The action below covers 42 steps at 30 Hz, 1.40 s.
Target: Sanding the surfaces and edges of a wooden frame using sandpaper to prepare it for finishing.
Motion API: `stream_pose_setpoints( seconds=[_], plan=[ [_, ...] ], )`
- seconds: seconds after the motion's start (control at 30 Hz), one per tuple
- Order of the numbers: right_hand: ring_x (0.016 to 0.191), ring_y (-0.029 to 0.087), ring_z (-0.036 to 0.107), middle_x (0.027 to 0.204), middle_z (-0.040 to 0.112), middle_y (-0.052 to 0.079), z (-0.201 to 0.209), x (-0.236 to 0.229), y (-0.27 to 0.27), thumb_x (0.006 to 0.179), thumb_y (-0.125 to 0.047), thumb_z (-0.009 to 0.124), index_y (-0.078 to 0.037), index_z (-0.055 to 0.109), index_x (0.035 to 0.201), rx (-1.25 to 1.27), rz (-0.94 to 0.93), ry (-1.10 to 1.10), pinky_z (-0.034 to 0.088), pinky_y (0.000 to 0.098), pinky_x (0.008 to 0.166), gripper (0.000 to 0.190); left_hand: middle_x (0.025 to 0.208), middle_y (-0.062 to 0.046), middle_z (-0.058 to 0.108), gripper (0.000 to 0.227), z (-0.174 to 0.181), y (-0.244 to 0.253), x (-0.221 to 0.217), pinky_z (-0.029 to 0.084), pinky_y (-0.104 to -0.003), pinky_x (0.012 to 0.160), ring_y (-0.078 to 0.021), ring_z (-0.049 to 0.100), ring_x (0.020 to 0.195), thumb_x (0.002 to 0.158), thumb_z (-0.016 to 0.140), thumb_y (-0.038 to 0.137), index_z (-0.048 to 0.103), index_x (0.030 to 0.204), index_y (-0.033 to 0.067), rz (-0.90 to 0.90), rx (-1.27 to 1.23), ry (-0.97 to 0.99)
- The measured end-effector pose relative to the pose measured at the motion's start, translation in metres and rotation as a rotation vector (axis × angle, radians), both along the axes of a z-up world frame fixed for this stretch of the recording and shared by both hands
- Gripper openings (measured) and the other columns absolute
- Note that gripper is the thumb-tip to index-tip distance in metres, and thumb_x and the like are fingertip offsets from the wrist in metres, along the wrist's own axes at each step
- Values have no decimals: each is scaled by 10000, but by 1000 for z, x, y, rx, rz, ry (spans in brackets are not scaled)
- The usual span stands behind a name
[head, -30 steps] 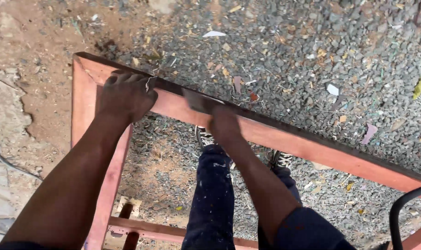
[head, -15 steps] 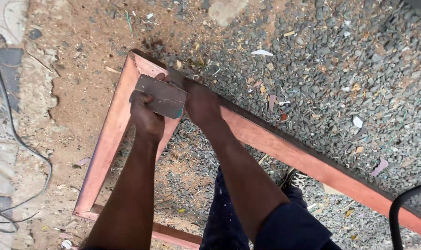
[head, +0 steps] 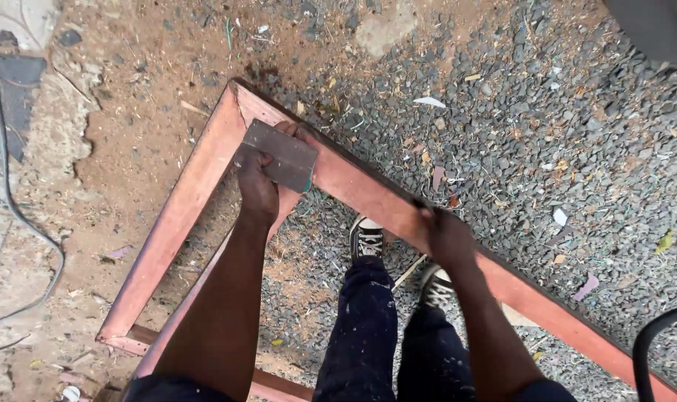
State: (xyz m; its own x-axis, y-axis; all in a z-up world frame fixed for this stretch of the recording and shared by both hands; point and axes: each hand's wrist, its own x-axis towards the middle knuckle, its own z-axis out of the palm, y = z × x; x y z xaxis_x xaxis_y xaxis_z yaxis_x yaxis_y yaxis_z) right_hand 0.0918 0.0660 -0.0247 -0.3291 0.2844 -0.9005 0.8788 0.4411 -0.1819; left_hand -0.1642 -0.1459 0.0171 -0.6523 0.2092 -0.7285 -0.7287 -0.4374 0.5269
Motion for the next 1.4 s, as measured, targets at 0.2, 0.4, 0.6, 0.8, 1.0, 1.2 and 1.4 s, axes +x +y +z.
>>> stream_pose_setpoints(
  seconds=[0.2,0.4,0.6,0.8,1.0,1.2,1.4],
  plan=[
    [1223,503,607,1316,662,264,12,-158,-59,1088,-455,344,-80,555,1470,-285,-65,521,480,612,1027,575,1405,-248,599,504,-149,-86,41,477,-636,1057,-414,588,1292,918,478,96,546,1405,-16,-163,39,24],
    [1235,568,566,1265,660,326,38,-58,4,1101,-523,349,13,608,1413,-287,-137,337,427,657,1048,672,1496,-212,440,588,-62,-23,76,504,-416,1030,-321,512,1343,982,525,67,385,1553,44,-160,-535,299],
    [1214,458,654,1222,749,236,-101,139,79,1045,-783,228,-96,710,1332,-66,57,-27,495,585,1038,888,1553,-233,341,558,-77,-11,77,445,-457,1142,-393,434,1423,966,554,146,450,1505,48,-136,-691,309],
    [1206,514,621,1230,698,298,10,-13,11,1055,-606,359,-42,620,1413,-140,-184,150,468,615,1025,717,1597,-303,302,656,-19,-11,67,475,-537,1058,-476,467,1391,1038,522,265,266,1614,82,-215,-591,105],
    [1209,496,617,1264,694,247,35,-168,-44,1043,-474,476,-142,628,1430,-273,-228,358,475,602,1028,532,1145,-135,591,527,-19,-25,55,537,-483,888,-327,645,1040,1057,389,503,603,1370,138,-556,-841,261],
    [1198,483,626,1212,718,235,63,-204,-57,1049,-356,478,-105,687,1330,-193,-271,316,485,591,988,431,1180,-92,688,385,46,-8,-41,525,-539,939,-349,657,1141,1048,322,472,573,1194,218,-696,-1059,113],
    [1090,506,641,1095,727,256,16,-235,-78,1055,-261,493,-2,720,1207,-176,-114,504,521,588,909,376,1427,-134,501,704,-2,-9,-22,353,-601,1098,-381,428,1311,872,645,464,475,1477,144,-1220,-938,97]
  ],
)
